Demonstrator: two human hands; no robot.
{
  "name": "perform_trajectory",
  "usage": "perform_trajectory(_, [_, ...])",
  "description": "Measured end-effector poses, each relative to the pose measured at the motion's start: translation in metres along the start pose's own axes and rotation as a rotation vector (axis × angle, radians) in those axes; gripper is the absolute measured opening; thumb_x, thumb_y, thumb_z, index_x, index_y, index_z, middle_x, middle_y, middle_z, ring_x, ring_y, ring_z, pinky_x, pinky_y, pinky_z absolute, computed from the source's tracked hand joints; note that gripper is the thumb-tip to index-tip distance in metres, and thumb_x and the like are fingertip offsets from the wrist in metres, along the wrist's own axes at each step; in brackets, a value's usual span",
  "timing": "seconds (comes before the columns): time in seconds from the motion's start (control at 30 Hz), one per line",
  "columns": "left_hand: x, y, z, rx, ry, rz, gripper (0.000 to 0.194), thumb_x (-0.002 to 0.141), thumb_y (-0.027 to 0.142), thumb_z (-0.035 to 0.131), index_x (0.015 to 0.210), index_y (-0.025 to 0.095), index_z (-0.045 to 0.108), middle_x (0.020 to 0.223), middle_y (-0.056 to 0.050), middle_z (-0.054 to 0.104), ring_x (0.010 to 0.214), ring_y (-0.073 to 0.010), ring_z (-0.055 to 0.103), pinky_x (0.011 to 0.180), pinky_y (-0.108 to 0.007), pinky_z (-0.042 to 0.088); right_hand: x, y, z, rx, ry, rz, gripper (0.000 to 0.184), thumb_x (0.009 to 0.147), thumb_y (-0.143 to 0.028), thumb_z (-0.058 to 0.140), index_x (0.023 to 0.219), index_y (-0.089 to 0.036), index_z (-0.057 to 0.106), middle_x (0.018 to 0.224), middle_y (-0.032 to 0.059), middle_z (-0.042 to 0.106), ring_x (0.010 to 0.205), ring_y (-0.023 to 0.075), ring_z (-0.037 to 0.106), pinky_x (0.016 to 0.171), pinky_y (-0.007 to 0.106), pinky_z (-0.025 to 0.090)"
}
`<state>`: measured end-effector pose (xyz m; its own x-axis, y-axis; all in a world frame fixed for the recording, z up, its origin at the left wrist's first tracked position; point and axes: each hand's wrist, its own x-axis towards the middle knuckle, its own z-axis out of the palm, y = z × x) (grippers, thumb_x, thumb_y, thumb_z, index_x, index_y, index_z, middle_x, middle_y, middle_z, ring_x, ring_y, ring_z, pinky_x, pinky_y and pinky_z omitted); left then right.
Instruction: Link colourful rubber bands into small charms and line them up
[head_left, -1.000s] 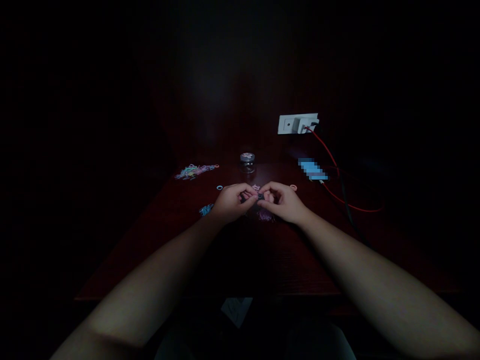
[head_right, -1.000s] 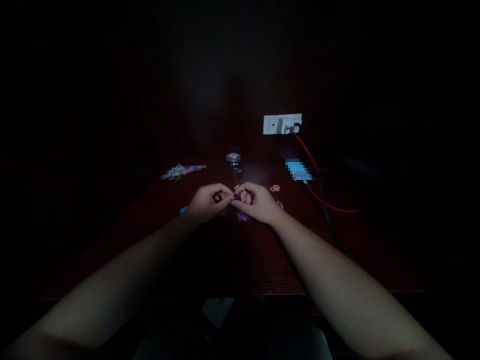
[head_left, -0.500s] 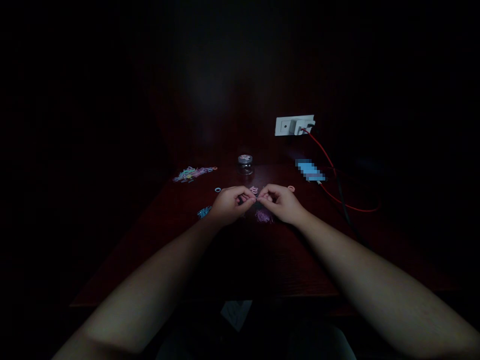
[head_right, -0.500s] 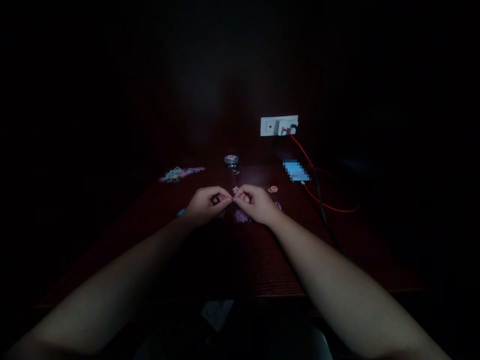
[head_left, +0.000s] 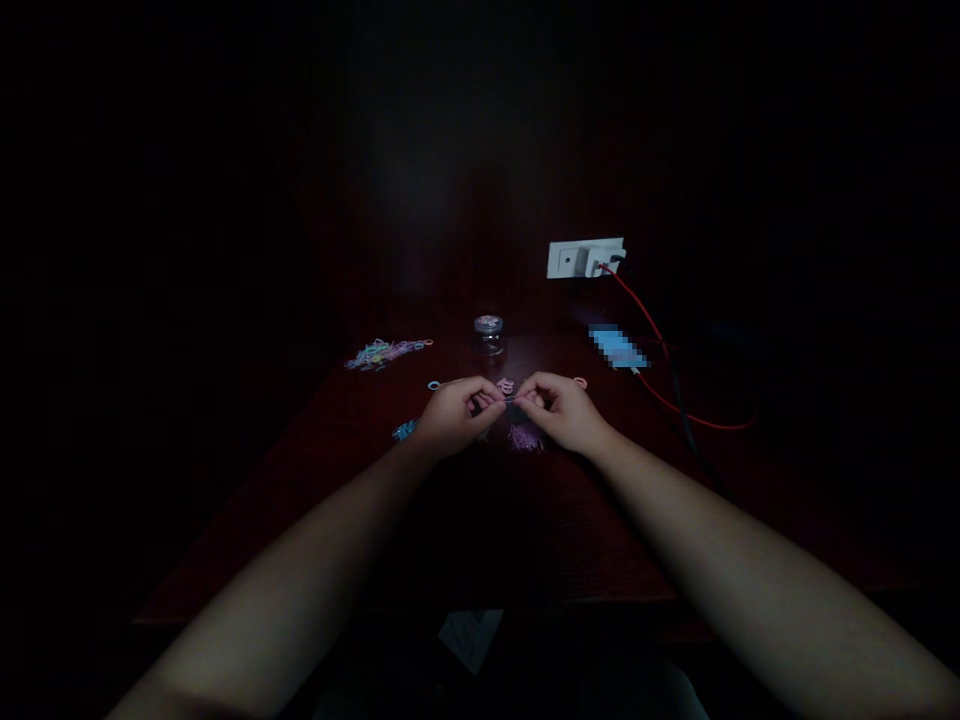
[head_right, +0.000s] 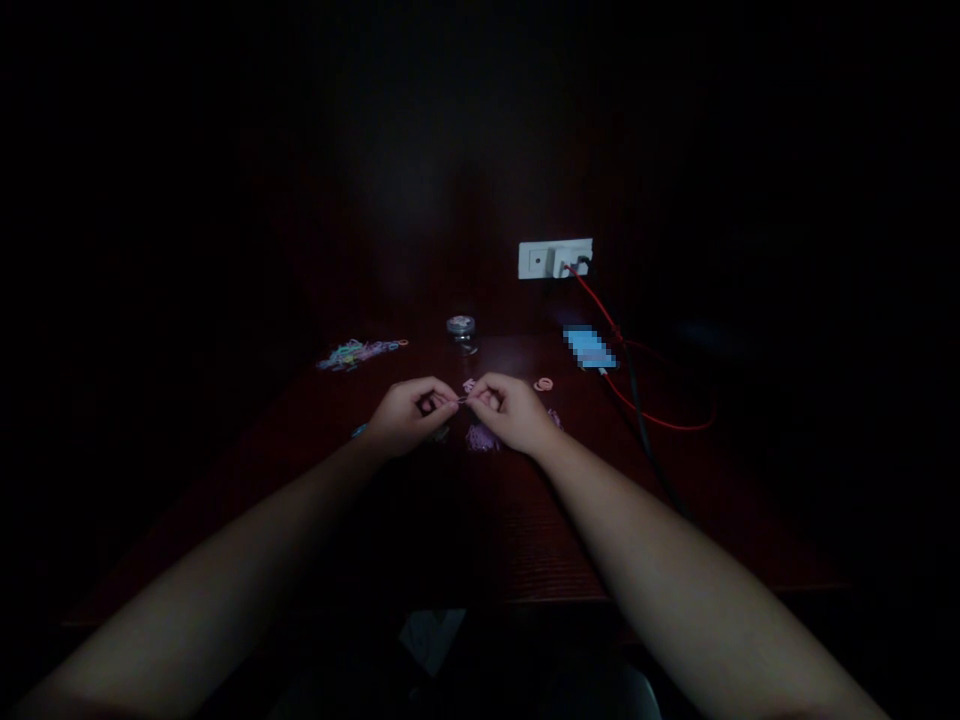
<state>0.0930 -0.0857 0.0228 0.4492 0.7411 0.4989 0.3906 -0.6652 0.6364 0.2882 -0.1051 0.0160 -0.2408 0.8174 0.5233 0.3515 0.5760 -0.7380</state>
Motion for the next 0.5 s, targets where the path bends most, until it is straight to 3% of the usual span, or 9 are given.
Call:
perform_trajectory(0.23, [0.0009, -0.0017, 0.0009, -0.023, -0.054, -0.021, 0.019, 0.081, 0.029, 0.060, 0.088, 0.014, 0.069, 0.074, -0.003, 0.067, 0.060, -0.0090, 0.055, 0.056, -0.020, 0.044, -0.0002, -0.0005, 0.0001, 0.025, -0.028, 0.004, 0.016, 0.079, -0.029, 0.061, 0.079, -0.014, 0.061, 0.059, -0.0026, 0.048, 0.053, 0.0085, 0.040, 0.049, 0.021, 0.032])
perform_trajectory(0.5, [0.0004, 0.0019, 0.0011, -0.008, -0.021, -0.034, 0.015, 0.079, 0.027, 0.062, 0.084, 0.014, 0.068, 0.069, -0.001, 0.066, 0.057, -0.0079, 0.053, 0.054, -0.018, 0.042, -0.0003, 0.0025, 0.0002, 0.023, -0.027, 0.006, 0.015, 0.079, -0.029, 0.061, 0.079, -0.014, 0.060, 0.058, -0.0034, 0.046, 0.052, 0.0081, 0.038, 0.049, 0.021, 0.031])
